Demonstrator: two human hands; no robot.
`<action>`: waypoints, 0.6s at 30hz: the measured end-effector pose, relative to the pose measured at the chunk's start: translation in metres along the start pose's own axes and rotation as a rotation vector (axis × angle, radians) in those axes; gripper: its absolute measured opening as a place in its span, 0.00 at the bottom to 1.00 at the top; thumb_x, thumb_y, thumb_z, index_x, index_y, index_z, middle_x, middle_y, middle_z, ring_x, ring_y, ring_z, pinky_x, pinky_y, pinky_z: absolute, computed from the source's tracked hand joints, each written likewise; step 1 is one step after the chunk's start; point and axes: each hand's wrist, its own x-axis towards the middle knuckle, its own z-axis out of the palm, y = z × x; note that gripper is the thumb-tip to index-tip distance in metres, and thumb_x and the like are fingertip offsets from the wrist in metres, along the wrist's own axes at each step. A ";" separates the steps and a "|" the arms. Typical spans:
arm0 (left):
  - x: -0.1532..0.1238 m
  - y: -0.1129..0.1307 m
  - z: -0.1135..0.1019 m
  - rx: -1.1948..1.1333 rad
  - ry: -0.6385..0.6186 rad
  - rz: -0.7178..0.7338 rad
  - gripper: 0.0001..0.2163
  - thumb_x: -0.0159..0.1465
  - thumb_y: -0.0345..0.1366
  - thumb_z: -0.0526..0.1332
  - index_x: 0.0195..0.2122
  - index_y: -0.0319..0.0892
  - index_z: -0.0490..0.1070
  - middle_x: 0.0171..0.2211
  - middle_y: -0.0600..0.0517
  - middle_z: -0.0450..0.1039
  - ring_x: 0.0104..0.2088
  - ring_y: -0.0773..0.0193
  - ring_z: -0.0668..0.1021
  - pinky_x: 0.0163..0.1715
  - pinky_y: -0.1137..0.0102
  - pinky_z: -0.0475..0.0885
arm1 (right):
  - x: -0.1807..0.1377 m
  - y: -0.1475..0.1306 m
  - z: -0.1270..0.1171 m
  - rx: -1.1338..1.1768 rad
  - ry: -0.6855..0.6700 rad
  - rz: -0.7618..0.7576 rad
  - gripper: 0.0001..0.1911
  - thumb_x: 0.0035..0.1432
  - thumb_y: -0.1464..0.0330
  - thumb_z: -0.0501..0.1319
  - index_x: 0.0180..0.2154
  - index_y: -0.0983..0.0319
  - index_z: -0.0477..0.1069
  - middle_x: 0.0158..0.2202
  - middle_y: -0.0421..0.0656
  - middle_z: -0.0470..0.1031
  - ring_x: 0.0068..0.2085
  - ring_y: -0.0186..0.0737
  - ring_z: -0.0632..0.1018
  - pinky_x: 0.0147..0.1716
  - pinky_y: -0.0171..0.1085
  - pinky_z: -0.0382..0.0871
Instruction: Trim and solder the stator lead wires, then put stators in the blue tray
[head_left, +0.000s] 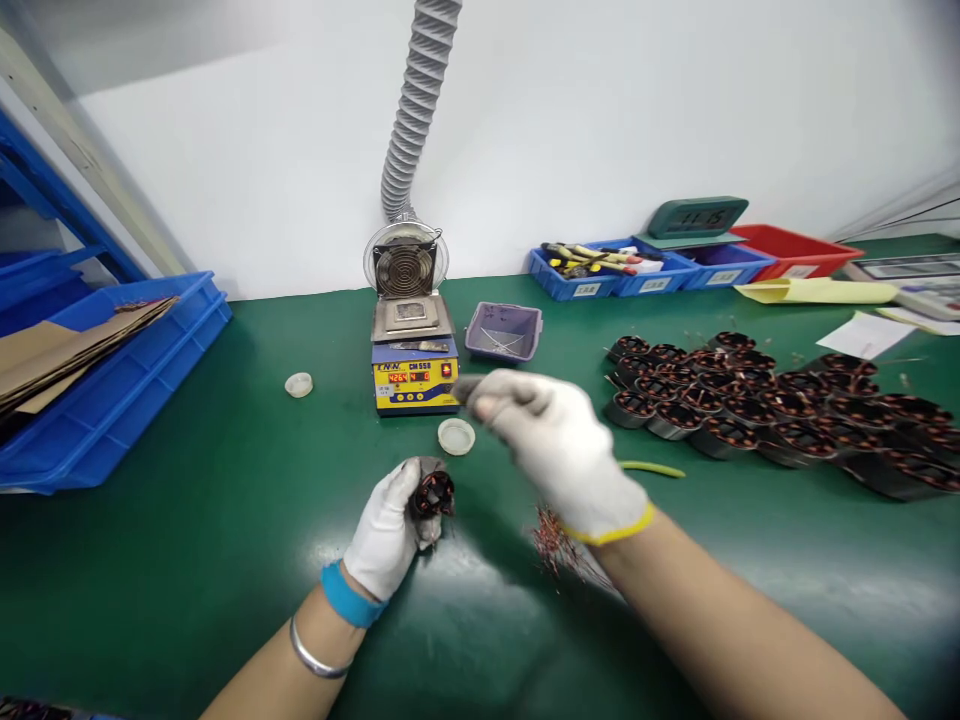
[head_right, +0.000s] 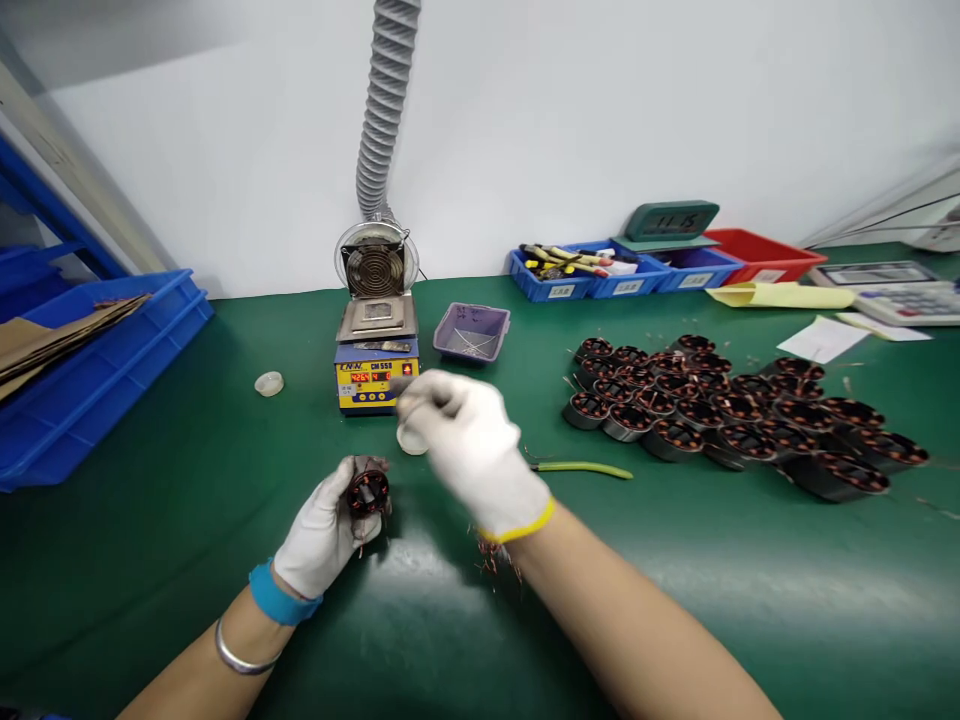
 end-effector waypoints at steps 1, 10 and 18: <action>0.000 0.001 0.000 0.006 -0.010 -0.047 0.23 0.54 0.55 0.62 0.36 0.36 0.71 0.18 0.54 0.67 0.11 0.76 0.61 0.12 0.77 0.51 | 0.004 0.001 -0.005 0.049 0.055 0.046 0.07 0.53 0.66 0.57 0.27 0.62 0.68 0.30 0.44 0.75 0.37 0.43 0.77 0.35 0.40 0.72; -0.002 -0.007 -0.007 -0.141 -0.067 -0.275 0.27 0.51 0.65 0.56 0.23 0.41 0.64 0.10 0.58 0.59 0.08 0.76 0.55 0.10 0.76 0.47 | -0.020 0.001 0.007 -0.488 -0.749 -0.062 0.39 0.45 0.73 0.61 0.60 0.52 0.56 0.54 0.43 0.70 0.48 0.47 0.75 0.41 0.40 0.72; 0.005 0.013 -0.010 0.136 0.095 0.208 0.19 0.59 0.54 0.57 0.39 0.42 0.69 0.28 0.52 0.73 0.18 0.70 0.70 0.15 0.75 0.59 | -0.013 0.014 0.003 -0.608 -0.489 -0.185 0.32 0.46 0.72 0.62 0.55 0.53 0.64 0.56 0.43 0.67 0.52 0.47 0.73 0.46 0.43 0.70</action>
